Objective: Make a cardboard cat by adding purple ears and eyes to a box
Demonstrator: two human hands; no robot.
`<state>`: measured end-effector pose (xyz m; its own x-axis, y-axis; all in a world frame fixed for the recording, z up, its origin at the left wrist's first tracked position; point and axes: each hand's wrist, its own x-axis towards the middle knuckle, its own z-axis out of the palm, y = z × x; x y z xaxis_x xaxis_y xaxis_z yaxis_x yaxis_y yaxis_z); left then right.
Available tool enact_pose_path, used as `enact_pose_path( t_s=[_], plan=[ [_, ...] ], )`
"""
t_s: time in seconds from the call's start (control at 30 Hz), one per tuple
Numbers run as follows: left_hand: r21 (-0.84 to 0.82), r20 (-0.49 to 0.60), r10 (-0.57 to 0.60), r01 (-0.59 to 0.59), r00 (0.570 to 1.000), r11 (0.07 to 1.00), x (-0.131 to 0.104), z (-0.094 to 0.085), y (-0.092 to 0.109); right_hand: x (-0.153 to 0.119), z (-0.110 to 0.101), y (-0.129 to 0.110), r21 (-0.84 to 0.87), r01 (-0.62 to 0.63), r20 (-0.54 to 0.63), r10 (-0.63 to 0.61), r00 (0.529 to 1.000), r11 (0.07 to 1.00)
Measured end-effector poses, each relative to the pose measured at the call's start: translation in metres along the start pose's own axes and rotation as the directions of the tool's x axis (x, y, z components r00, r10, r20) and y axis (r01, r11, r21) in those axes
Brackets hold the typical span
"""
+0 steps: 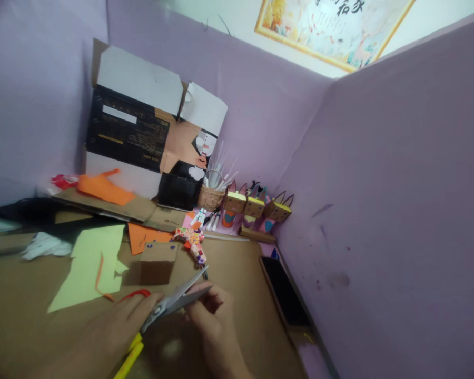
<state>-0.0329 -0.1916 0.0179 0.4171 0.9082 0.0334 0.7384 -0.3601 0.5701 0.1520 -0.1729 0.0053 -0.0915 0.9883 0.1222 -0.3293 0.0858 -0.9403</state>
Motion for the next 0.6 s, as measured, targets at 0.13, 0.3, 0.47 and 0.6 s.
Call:
enact_pose_path(
  t_s=[0.13,0.3,0.47,0.6],
  plan=[
    [0.171,0.072,-0.048,0.035,0.996,0.985,0.002,-0.002,0.005,0.000,0.001,-0.002,-0.028,0.007,0.002,-0.007,1.000,1.000],
    [0.170,0.071,-0.057,0.044,0.996,0.984,0.003,-0.007,0.011,0.001,0.001,-0.003,-0.060,-0.001,-0.005,0.001,1.000,0.998],
    [0.127,0.062,-0.063,0.055,0.996,0.990,0.003,-0.008,0.011,0.001,0.001,0.000,-0.048,-0.012,-0.016,0.011,1.000,0.999],
    [0.136,0.072,-0.057,0.047,0.996,0.990,0.003,-0.007,0.010,0.000,0.002,0.002,-0.025,-0.025,-0.020,0.025,1.000,0.999]
  ],
)
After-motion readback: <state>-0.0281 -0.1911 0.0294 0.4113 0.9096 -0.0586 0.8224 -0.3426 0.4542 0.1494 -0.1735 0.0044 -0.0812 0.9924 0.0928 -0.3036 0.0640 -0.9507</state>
